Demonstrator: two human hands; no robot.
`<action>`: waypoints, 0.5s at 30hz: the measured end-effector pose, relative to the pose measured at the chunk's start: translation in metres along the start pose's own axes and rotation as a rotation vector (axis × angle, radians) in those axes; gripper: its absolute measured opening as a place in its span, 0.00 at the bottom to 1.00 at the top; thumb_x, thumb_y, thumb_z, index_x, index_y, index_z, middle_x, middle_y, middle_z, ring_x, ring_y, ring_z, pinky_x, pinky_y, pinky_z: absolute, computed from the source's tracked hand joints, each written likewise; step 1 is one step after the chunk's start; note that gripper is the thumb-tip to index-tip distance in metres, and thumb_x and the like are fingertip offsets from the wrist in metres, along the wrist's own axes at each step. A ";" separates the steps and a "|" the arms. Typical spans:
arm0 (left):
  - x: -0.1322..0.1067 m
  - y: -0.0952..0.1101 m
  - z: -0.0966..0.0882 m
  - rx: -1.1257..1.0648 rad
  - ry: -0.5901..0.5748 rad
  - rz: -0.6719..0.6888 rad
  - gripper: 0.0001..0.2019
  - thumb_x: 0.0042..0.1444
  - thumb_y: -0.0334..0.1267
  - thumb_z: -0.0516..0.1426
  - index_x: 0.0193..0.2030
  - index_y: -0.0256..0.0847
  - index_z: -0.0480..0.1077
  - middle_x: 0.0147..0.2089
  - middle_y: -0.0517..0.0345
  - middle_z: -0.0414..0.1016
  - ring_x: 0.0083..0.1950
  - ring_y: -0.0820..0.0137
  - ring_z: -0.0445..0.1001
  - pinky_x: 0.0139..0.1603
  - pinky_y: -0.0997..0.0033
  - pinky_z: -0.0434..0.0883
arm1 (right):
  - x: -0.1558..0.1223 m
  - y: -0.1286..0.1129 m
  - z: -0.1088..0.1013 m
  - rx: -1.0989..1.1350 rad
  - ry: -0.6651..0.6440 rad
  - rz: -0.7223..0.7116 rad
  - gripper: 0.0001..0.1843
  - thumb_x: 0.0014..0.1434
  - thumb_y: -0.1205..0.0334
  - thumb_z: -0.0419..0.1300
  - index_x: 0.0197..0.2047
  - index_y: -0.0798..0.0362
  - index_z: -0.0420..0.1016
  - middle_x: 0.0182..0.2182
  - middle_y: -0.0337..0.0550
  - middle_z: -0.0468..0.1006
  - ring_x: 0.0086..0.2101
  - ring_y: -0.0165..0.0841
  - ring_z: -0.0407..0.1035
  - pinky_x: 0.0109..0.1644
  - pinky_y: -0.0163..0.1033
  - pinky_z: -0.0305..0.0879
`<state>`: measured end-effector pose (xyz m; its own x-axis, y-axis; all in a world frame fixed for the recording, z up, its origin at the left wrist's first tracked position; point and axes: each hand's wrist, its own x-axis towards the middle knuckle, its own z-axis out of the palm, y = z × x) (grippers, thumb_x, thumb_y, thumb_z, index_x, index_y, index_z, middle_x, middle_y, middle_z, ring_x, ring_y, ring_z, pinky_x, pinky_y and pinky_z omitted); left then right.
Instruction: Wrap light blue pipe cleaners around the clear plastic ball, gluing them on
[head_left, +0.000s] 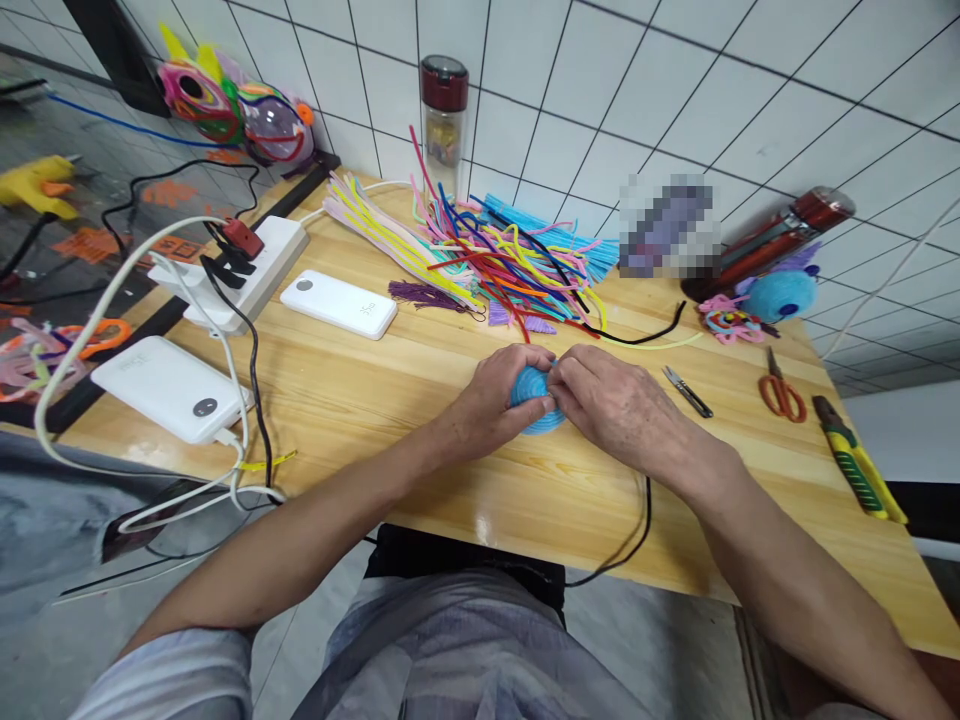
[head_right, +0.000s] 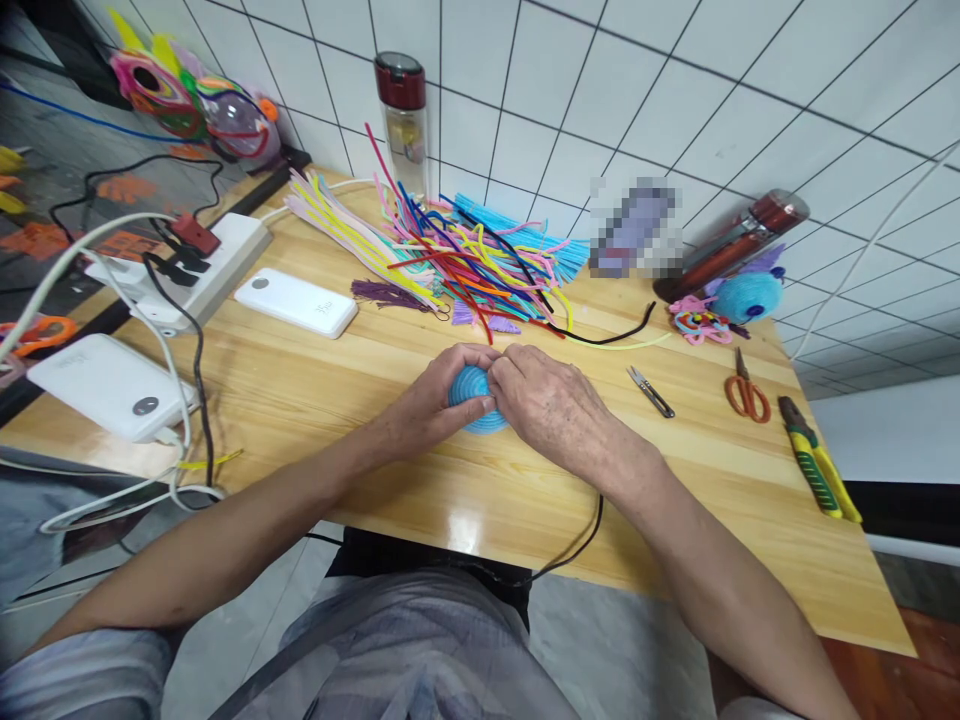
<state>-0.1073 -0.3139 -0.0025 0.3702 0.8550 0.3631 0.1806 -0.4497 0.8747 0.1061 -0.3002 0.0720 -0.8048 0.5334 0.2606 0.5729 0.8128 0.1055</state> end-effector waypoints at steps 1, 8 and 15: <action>0.000 0.000 0.000 0.000 0.001 -0.005 0.17 0.66 0.46 0.62 0.58 0.45 0.68 0.65 0.44 0.77 0.68 0.53 0.75 0.72 0.45 0.68 | -0.001 0.000 0.000 0.034 0.011 0.002 0.11 0.76 0.66 0.53 0.41 0.52 0.75 0.34 0.47 0.77 0.35 0.39 0.73 0.37 0.42 0.69; -0.001 0.000 0.001 -0.008 0.007 -0.012 0.17 0.66 0.45 0.62 0.58 0.45 0.67 0.66 0.44 0.76 0.69 0.53 0.74 0.72 0.44 0.68 | -0.019 -0.005 0.004 0.315 0.179 0.124 0.11 0.76 0.66 0.55 0.58 0.50 0.74 0.48 0.51 0.82 0.47 0.40 0.79 0.50 0.47 0.78; 0.000 -0.001 0.000 -0.039 0.025 -0.007 0.17 0.67 0.47 0.63 0.57 0.45 0.67 0.66 0.42 0.76 0.68 0.54 0.75 0.72 0.45 0.69 | -0.028 -0.020 0.018 0.339 0.281 0.153 0.18 0.73 0.63 0.63 0.63 0.48 0.73 0.53 0.55 0.80 0.51 0.45 0.78 0.52 0.54 0.79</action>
<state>-0.1073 -0.3134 -0.0030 0.3463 0.8643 0.3647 0.1473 -0.4340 0.8888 0.1142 -0.3275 0.0451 -0.6144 0.6071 0.5039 0.5613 0.7852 -0.2615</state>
